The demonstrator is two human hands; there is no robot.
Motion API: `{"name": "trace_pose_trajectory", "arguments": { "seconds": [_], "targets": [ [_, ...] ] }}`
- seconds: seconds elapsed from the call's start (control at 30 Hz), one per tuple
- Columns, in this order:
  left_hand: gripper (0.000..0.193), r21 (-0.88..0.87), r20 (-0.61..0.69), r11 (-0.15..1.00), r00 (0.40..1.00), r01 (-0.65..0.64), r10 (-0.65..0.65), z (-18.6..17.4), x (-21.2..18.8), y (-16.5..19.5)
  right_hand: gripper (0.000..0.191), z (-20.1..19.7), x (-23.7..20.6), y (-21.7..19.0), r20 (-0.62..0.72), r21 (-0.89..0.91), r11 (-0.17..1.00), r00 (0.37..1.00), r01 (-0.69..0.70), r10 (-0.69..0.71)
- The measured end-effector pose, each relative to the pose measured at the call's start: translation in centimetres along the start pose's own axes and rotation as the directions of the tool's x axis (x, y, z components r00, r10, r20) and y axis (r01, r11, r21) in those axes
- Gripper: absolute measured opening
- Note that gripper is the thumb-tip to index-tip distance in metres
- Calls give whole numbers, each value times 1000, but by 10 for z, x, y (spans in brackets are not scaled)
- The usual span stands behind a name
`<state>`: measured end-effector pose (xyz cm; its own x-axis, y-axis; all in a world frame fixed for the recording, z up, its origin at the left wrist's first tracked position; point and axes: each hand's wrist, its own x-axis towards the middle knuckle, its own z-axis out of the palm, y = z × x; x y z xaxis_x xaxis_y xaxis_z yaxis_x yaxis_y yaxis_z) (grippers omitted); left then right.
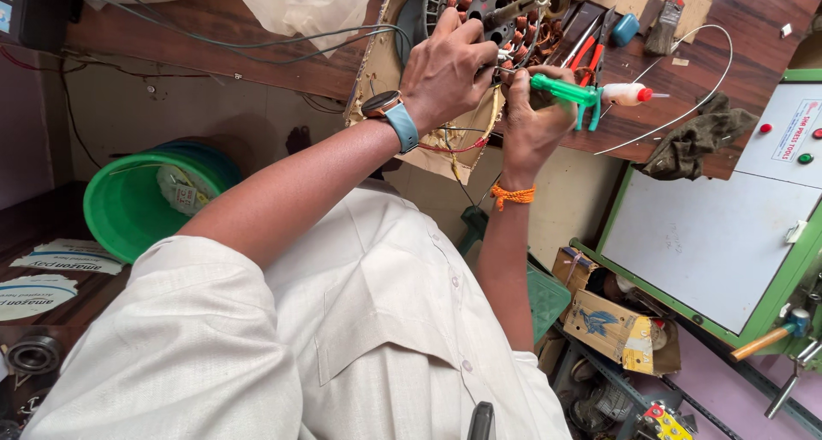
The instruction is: The person sits at a workbench repairing an electric motor stator, working copper winding wires on the stator and arranging its lead wires. They use a screwdriver to work on the stator and handle wire ends, continuing to adjust the windings throughout.
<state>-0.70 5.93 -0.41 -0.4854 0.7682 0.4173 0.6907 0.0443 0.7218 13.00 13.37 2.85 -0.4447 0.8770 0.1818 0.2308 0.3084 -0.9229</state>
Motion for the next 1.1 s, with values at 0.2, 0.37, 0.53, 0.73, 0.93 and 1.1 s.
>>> {"name": "trace_pose_trajectory", "arguments": {
  "seconds": [0.2, 0.37, 0.53, 0.73, 0.93, 1.1],
  "targets": [
    [9, 2, 53, 1000, 998, 24, -24, 1, 3, 0, 15, 4, -3, 9, -62, -64, 997, 997, 41, -45],
    [7, 12, 70, 1000, 997, 29, -30, 1, 2, 0, 14, 3, -3, 6, -56, -165, 986, 998, 23, -33],
    [6, 12, 40, 1000, 999, 9, -10, 0, 3, 1, 15, -1, 4, -2, 10, -263, 962, 997, 74, -74],
    [7, -5, 75, 999, 996, 53, -52, -1, 2, 2, 17, -1, 8, -6, 35, -318, 945, 997, 82, -74],
    [15, -94, 101, 995, 995, 36, -26, -6, 6, -3, 19, 5, 4, -7, -5, -429, 895, 990, 124, -140],
    [36, -196, 202, 980, 977, -28, 68, -23, 14, -12, 20, 9, 3, -9, -5, -408, 908, 994, 99, -111]
  ]
}}
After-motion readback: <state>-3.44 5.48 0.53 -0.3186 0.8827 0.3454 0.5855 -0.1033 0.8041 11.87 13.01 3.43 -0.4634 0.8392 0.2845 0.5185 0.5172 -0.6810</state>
